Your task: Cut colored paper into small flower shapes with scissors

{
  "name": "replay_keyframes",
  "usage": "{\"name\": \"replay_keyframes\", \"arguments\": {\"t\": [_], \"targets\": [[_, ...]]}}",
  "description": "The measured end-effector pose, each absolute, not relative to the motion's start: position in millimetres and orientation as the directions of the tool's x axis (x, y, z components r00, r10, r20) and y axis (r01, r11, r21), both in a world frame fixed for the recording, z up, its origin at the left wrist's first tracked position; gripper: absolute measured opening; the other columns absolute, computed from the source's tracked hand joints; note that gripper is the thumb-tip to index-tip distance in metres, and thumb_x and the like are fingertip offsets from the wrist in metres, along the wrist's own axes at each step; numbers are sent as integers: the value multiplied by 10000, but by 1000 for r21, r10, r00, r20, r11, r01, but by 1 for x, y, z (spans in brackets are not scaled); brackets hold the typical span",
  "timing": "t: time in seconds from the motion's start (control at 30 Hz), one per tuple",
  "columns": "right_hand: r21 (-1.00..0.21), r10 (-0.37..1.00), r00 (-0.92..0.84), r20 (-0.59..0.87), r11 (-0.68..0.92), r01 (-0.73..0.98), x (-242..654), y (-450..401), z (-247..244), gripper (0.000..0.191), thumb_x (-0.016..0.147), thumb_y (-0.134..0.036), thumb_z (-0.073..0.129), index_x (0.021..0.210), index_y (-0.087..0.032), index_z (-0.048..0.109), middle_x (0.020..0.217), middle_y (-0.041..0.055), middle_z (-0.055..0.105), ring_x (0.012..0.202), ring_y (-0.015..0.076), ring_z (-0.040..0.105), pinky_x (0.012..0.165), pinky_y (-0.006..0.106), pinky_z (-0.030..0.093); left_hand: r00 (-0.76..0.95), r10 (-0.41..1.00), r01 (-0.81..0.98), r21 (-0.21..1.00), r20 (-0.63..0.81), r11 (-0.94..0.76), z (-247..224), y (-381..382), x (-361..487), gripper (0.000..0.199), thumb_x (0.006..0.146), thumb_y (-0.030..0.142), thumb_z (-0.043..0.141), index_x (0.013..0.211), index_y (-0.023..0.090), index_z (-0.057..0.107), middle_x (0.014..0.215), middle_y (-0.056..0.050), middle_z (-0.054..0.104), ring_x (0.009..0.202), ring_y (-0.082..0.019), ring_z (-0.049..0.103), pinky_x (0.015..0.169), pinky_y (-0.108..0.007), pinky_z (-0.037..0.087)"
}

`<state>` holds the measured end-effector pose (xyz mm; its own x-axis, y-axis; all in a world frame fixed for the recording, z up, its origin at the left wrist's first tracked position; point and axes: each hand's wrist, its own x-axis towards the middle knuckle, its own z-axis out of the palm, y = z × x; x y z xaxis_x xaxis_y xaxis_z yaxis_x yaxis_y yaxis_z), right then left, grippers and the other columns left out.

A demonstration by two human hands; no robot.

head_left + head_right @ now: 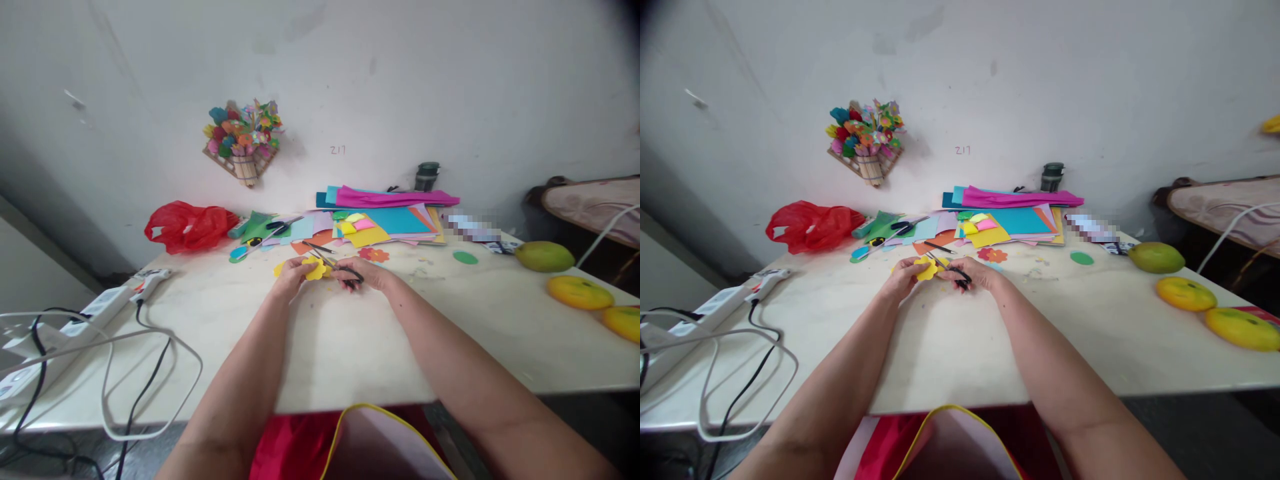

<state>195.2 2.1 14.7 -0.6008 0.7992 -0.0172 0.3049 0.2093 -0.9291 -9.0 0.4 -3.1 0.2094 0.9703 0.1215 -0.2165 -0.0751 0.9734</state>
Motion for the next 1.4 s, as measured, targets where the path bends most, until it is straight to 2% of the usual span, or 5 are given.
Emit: {"name": "replay_keyframes", "arguments": {"t": [0.63, 0.87, 1.2, 1.4], "targets": [[-928, 804, -595, -9, 215, 305, 194, 8, 7, 289, 761, -406, 639, 680, -156, 518, 510, -32, 539, 366, 60, 474, 314, 172, 281, 202, 973, -213, 975, 108, -64, -5, 2, -10, 221, 604, 277, 772, 723, 103, 705, 694, -70, 682, 606, -148, 610, 606, -253, 441], [-920, 815, -579, -15, 215, 326, 194, 7, 10, 266, 742, -375, 651, 675, -157, 515, 485, -41, 515, 354, 58, 465, 305, 166, 263, 209, 971, -228, 971, 116, -67, -5, 2, -10, 246, 618, 288, 757, 753, 88, 705, 742, -99, 698, 655, -174, 638, 653, -271, 465], [-930, 821, -570, -26, 189, 315, 194, 4, 12, 230, 714, -343, 662, 677, -154, 537, 468, -50, 512, 338, 51, 448, 297, 164, 247, 184, 979, -260, 965, 84, -34, -2, 0, -8, 285, 569, 283, 775, 751, 78, 697, 768, -117, 711, 660, -187, 657, 699, -292, 489], [-925, 832, -553, -40, 179, 336, 193, 3, 14, 210, 709, -326, 655, 667, -153, 544, 463, -48, 517, 335, 53, 459, 288, 161, 255, 185, 976, -275, 959, 118, -64, -3, 1, -9, 282, 583, 276, 764, 775, 76, 711, 814, -116, 714, 699, -192, 657, 749, -318, 507]]}}
